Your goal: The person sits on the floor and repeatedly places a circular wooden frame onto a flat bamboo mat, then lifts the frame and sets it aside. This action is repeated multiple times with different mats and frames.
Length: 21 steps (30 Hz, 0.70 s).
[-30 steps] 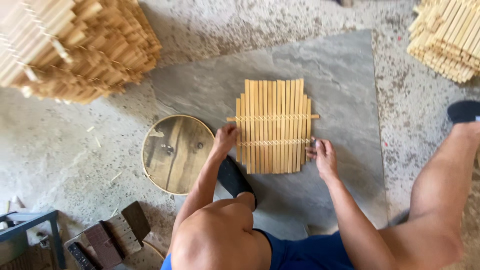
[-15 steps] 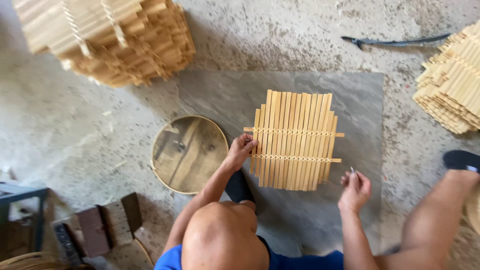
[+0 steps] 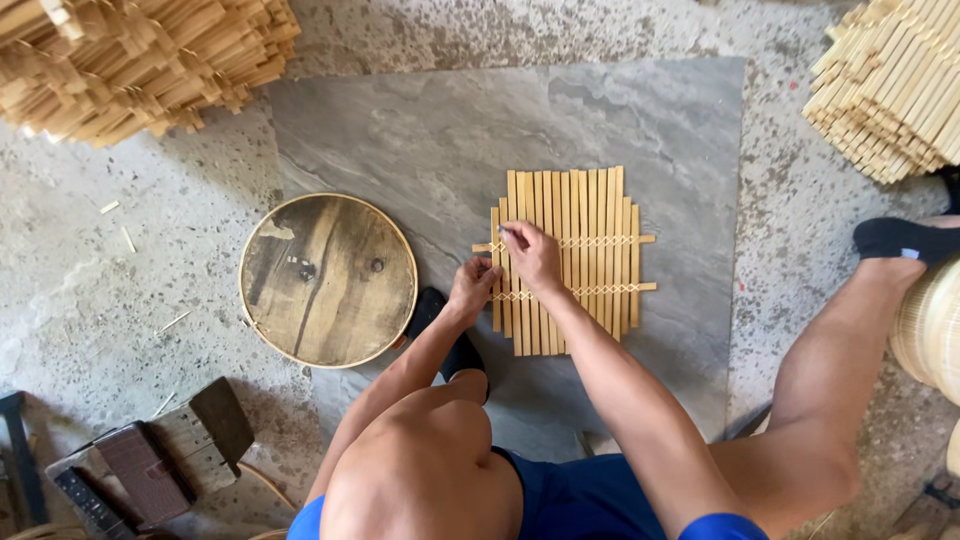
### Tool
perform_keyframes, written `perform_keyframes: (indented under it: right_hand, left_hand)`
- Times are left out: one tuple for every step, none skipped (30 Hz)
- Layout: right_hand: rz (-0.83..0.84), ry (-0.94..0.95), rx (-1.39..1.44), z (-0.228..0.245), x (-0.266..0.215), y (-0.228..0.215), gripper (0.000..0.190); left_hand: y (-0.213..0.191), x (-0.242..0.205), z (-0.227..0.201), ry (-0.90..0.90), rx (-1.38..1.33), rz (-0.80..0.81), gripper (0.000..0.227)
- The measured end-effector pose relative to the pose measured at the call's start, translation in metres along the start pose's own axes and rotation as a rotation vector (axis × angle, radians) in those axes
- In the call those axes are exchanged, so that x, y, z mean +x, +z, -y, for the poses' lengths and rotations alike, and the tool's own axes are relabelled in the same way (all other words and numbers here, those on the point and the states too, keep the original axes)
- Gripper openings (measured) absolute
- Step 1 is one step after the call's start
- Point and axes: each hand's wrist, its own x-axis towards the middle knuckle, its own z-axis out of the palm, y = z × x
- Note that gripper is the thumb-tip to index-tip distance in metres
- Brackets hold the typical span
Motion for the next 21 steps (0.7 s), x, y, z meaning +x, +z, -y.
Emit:
perform_keyframes:
  right_hand:
    - [-0.016,0.004,-0.062,-0.003,0.003,0.005,0.014]
    - [-0.028,0.007,-0.125,-0.006,0.006,0.009,0.012]
    - [-0.036,0.017,-0.147,-0.01,0.008,0.012,0.012]
    - [-0.043,0.026,-0.17,-0.013,0.009,0.014,0.012]
    - [-0.05,0.035,-0.193,-0.016,0.009,0.017,0.011]
    - [-0.047,0.054,-0.194,-0.019,0.01,0.018,0.011]
    - [-0.045,0.073,-0.195,-0.021,0.01,0.02,0.011]
    - [-0.042,0.09,-0.196,-0.023,0.01,0.021,0.011]
    - [-0.041,0.073,-0.2,-0.024,0.01,0.022,0.011]
    - [-0.042,0.055,-0.204,-0.025,0.011,0.022,0.01]
    - [-0.043,0.036,-0.207,-0.025,0.013,0.023,0.01]
    - [-0.047,0.026,-0.208,-0.024,0.012,0.022,0.01]
    - [-0.051,0.015,-0.209,-0.023,0.011,0.022,0.009]
    - [-0.056,0.003,-0.209,-0.021,0.012,0.022,0.009]
    - [-0.059,-0.001,-0.187,-0.019,0.012,0.022,0.009]
    - [-0.065,-0.005,-0.163,-0.016,0.014,0.022,0.009]
    - [-0.07,-0.009,-0.14,-0.013,0.014,0.021,0.009]
    - [-0.059,0.0,-0.151,-0.01,0.014,0.021,0.009]
    - [-0.049,0.009,-0.161,-0.007,0.014,0.019,0.01]
    - [-0.04,0.018,-0.172,-0.005,0.014,0.018,0.01]
    - [-0.009,0.013,-0.185,-0.003,0.014,0.015,0.009]
  left_hand:
    - [0.0,-0.001,0.001,0.009,0.033,-0.011,0.014]
    - [0.0,-0.001,0.001,0.013,0.059,-0.021,0.015]
    - [0.0,-0.002,0.0,0.017,0.085,-0.031,0.015]
    - [0.0,-0.003,-0.001,0.022,0.11,-0.041,0.015]
    - [0.001,-0.004,-0.002,0.014,0.116,-0.045,0.015]
    - [0.001,-0.004,-0.002,0.008,0.121,-0.052,0.015]
    - [0.002,-0.005,-0.003,0.002,0.126,-0.058,0.015]
    - [0.002,-0.006,-0.003,0.005,0.108,-0.053,0.015]
    - [0.003,-0.007,-0.004,0.009,0.09,-0.048,0.015]
    - [0.003,-0.005,-0.004,0.015,0.072,-0.042,0.015]
    - [0.003,-0.004,-0.005,0.019,0.086,-0.048,0.014]
    - [0.003,-0.005,-0.004,0.023,0.099,-0.054,0.014]
    - [0.004,-0.006,-0.003,0.028,0.113,-0.06,0.014]
    - [0.004,-0.006,-0.003,0.044,0.104,-0.051,0.014]
    - [0.004,-0.006,-0.002,0.06,0.095,-0.041,0.014]
    - [0.003,-0.005,-0.002,0.078,0.088,-0.031,0.013]
    - [0.003,-0.005,-0.002,0.072,0.07,-0.028,0.013]
    - [0.003,-0.006,-0.002,0.067,0.053,-0.025,0.013]
    - [0.003,-0.006,-0.002,0.062,0.036,-0.021,0.013]
    - [0.003,-0.007,-0.002,0.066,0.032,-0.021,0.013]
    - [0.003,-0.007,-0.002,0.07,0.029,-0.02,0.012]
